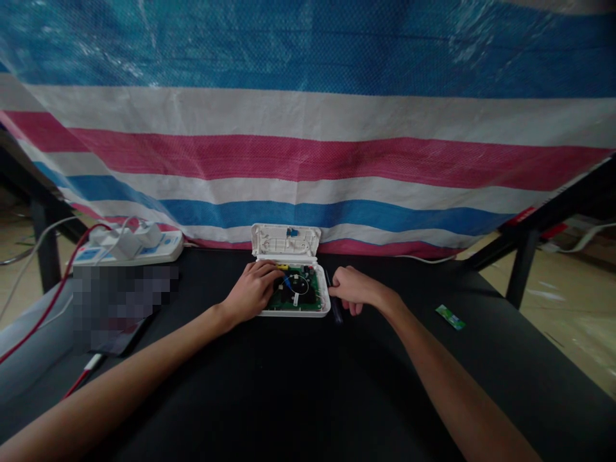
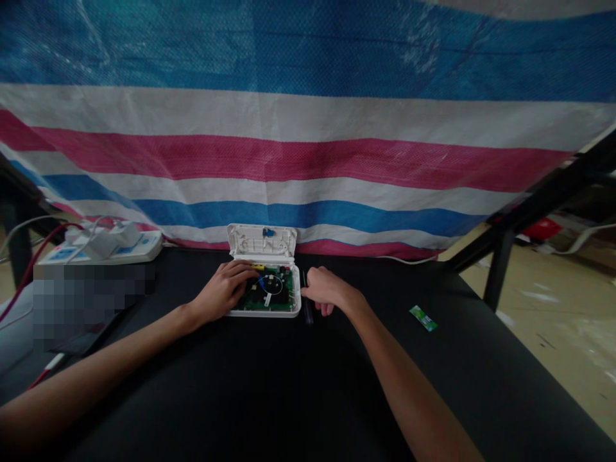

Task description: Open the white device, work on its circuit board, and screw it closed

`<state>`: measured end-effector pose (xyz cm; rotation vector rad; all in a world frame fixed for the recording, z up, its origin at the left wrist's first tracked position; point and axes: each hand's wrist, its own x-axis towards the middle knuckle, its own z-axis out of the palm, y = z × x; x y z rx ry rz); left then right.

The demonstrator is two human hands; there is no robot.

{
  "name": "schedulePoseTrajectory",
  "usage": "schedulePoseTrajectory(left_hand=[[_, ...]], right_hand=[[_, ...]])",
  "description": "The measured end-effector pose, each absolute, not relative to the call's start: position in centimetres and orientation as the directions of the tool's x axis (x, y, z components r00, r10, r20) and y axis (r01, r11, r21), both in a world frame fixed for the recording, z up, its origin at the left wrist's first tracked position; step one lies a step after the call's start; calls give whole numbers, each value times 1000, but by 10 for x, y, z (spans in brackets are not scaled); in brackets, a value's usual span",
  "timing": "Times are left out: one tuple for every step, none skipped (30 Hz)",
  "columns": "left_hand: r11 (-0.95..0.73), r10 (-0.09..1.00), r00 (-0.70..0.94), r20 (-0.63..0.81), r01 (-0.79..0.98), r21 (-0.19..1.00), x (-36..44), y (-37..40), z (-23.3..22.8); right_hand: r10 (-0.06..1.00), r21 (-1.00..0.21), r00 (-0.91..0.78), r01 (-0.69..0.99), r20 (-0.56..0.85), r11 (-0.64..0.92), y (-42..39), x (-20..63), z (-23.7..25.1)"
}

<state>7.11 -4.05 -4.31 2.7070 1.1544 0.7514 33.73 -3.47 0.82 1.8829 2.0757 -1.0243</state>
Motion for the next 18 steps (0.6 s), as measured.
schedulePoseTrajectory(left_hand=[[-706,702,589,400,652,278,71,-41,-43],[-704,703,588,400,654,275,71,-40,-42],[-702,704,587,399,658,273,71,-40,-42],[-699,707,584,399,661,271,71,-40,-42],[-696,710,581,398,665,271,71,-40,-42],[-693,713,578,397,667,273,71,-40,-41],[-690,716,575,397,669,275,71,-40,-41],[-688,717,572,397,671,276,71,-39,-41],[-686,719,571,397,672,277,71,-39,-41],[-684,721,568,397,674,278,71,-39,-40],[-682,723,565,397,677,278,71,-39,-40],[-679,725,563,397,680,278,71,-39,-40],[-677,727,560,397,682,277,71,-39,-40],[-675,728,559,398,684,276,71,-39,-40],[-676,728,560,396,682,278,71,-39,-40],[-678,727,560,396,678,285,71,-39,-40],[-678,728,555,404,673,297,70,-38,-39],[-670,733,535,421,673,313,68,-37,-38]], right_hand=[[821,-378,-197,925,-536,-25,-34,338,8],[826,-379,-194,925,-529,-25,-34,338,9],[832,-375,-189,927,-522,-25,-34,339,9],[838,-370,-184,929,-513,-23,-34,339,9],[843,-365,-181,931,-507,-20,-34,340,9],[845,-358,-179,934,-504,-16,-34,340,8],[847,-352,-178,936,-501,-12,-33,341,8],[849,-352,-180,936,-496,-7,-33,341,7],[854,-355,-182,935,-487,-2,-32,341,6],[864,-358,-180,934,-471,0,-32,341,5],[877,-363,-175,932,-448,1,-31,341,4],[891,-367,-168,930,-422,2,-30,340,4],[905,-369,-160,929,-394,3,-29,340,3],[919,-366,-151,931,-363,8,-28,340,3],[936,-357,-142,934,-323,19,-27,340,3],[953,-345,-140,938,-270,41,-25,340,4],[969,-329,-141,942,-203,68,-24,340,4],[981,-311,-141,946,-132,94,-22,340,5]])
